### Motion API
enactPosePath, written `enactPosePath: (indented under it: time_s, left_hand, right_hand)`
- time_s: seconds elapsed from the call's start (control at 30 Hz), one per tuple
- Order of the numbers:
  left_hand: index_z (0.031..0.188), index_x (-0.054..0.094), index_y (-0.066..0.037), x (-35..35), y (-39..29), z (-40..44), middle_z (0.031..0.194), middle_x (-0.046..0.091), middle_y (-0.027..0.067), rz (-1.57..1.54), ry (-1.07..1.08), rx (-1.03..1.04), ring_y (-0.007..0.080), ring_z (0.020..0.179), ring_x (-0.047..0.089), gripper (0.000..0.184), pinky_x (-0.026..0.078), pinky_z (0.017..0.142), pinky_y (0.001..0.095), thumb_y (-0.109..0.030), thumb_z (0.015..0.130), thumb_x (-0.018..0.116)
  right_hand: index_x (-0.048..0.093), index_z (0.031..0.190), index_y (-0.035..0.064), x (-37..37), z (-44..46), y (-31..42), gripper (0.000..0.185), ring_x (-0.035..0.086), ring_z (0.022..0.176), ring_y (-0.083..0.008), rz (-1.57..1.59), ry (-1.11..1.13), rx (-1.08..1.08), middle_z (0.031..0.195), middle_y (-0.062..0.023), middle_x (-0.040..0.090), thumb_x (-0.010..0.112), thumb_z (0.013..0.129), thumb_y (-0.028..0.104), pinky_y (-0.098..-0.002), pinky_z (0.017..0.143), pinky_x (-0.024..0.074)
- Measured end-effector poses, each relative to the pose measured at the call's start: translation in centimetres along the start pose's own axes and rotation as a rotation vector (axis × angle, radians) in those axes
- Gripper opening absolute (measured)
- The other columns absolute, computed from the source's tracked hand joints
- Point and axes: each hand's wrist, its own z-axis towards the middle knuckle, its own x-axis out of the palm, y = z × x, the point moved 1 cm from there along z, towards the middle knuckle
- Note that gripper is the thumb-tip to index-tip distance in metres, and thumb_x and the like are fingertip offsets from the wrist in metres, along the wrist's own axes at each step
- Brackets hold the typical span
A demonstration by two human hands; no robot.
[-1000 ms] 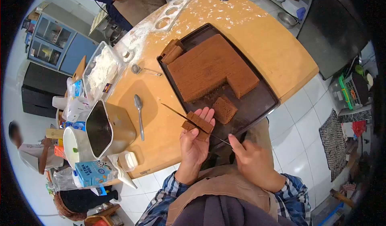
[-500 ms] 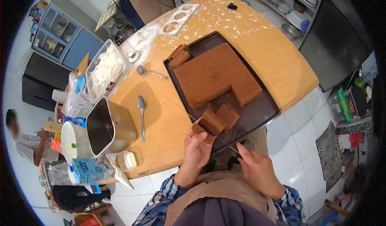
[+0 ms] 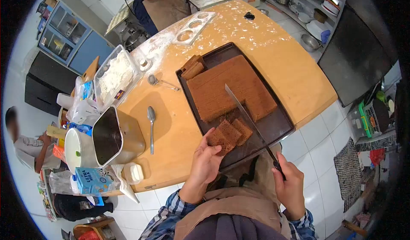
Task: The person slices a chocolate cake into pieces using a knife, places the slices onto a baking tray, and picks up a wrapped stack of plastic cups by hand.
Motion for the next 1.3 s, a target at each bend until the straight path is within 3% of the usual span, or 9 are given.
enactPosePath:
  time_s: [0.13, 0.37, 0.73, 0.93, 1.3]
  left_hand:
    - [0.133, 0.030, 0.004, 0.5, -0.8, -0.9, 0.136, 0.038, 0.0183, 0.019, -0.023, -0.003, 0.0322, 0.128, 0.037, 0.062, 0.027, 0.108, 0.0470, -0.009, 0.076, 0.052]
    - [0.128, 0.043, -0.006, 0.1, -0.9, -1.1, 0.135, 0.041, 0.0177, -0.098, 0.040, -0.006, 0.0328, 0.127, 0.038, 0.053, 0.027, 0.108, 0.0483, -0.014, 0.077, 0.056]
    - [0.125, 0.051, -0.012, -0.1, -1.0, -0.6, 0.135, 0.044, 0.0141, -0.226, 0.159, 0.028, 0.0312, 0.130, 0.034, 0.051, 0.020, 0.110, 0.0460, -0.023, 0.076, 0.058]
    - [0.124, 0.053, -0.011, 0.3, -0.3, -0.3, 0.135, 0.045, 0.0114, -0.293, 0.121, 0.023, 0.0294, 0.129, 0.035, 0.051, 0.021, 0.109, 0.0439, -0.027, 0.076, 0.058]
    - [0.122, 0.048, 0.000, -0.3, -1.4, 0.4, 0.131, 0.046, 0.0167, -0.245, 0.039, -0.087, 0.0318, 0.125, 0.041, 0.058, 0.029, 0.104, 0.0457, -0.036, 0.077, 0.057]
  right_hand:
    - [0.054, 0.120, 0.0040, -0.4, -0.3, -0.8, 0.043, 0.058, 0.063, -0.0351, -0.014, 0.015, -0.006, 0.075, -0.0199, 0.058, 0.063, 0.077, 0.001, -0.0388, 0.057, 0.0468]
    - [0.057, 0.116, 0.0019, -4.9, -1.0, -1.2, 0.043, 0.059, 0.064, -0.0361, -0.090, 0.076, 0.041, 0.075, -0.0195, 0.060, 0.064, 0.074, 0.000, -0.0392, 0.057, 0.0468]
    - [0.058, 0.113, 0.0042, -6.4, -1.6, -0.5, 0.041, 0.058, 0.060, -0.0327, -0.500, 0.191, 0.075, 0.069, -0.0152, 0.059, 0.067, 0.073, 0.005, -0.0417, 0.055, 0.0448]
    - [0.054, 0.116, 0.0032, -6.3, -1.0, 0.0, 0.041, 0.059, 0.060, -0.0323, -0.611, 0.267, 0.081, 0.069, -0.0150, 0.059, 0.064, 0.077, 0.010, -0.0423, 0.053, 0.0446]
    - [0.055, 0.115, 0.0016, -6.8, -0.1, 0.4, 0.041, 0.059, 0.061, -0.0349, -0.491, 0.347, 0.082, 0.071, -0.0167, 0.061, 0.065, 0.076, 0.010, -0.0441, 0.055, 0.0454]
